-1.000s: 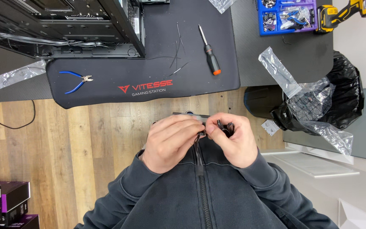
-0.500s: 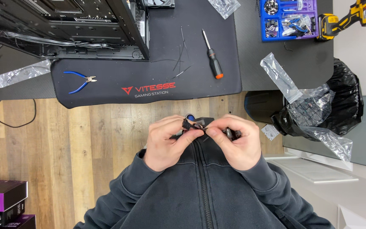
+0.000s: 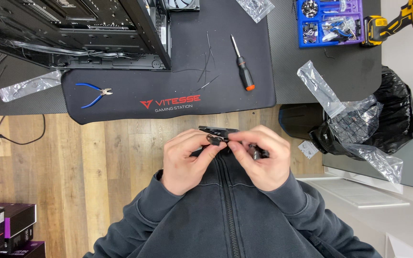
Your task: The person handles a computer fan, removes its packaging, and untangles its wires by hand before setting it down next to a computer case.
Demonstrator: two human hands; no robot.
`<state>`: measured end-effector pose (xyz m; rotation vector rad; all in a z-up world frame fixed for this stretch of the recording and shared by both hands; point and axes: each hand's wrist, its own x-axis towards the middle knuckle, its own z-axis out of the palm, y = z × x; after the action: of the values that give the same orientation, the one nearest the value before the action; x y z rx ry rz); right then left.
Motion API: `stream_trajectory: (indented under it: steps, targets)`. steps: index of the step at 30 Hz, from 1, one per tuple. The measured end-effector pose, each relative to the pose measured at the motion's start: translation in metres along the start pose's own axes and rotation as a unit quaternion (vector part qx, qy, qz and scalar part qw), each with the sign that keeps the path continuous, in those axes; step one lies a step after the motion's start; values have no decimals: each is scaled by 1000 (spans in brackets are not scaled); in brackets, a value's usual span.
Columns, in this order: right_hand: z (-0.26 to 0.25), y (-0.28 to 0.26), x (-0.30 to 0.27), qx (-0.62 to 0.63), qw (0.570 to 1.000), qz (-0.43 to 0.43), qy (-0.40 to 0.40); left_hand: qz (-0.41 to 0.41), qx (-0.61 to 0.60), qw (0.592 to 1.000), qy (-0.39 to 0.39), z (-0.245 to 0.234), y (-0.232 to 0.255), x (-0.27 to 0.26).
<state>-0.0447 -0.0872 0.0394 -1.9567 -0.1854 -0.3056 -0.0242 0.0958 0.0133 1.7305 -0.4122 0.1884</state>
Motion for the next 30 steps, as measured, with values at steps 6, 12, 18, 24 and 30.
stream_trajectory:
  steps: [6,12,18,24,30]
  targets:
    - [3,27,-2,-55,990,-131,6,2,-57,998,-38,-2,-10,3]
    - [4,38,-2,-80,985,-145,-50,13,-67,993,-94,-9,-9,11]
    - [0,16,17,9,994,-5,-105,49,-35,994,-93,-10,-19,11]
    - [10,53,-4,379,855,340,-100,21,-105,991,-86,-6,-34,15]
    - [11,60,-2,449,795,394,-107,16,-149,986,-79,-8,-35,21]
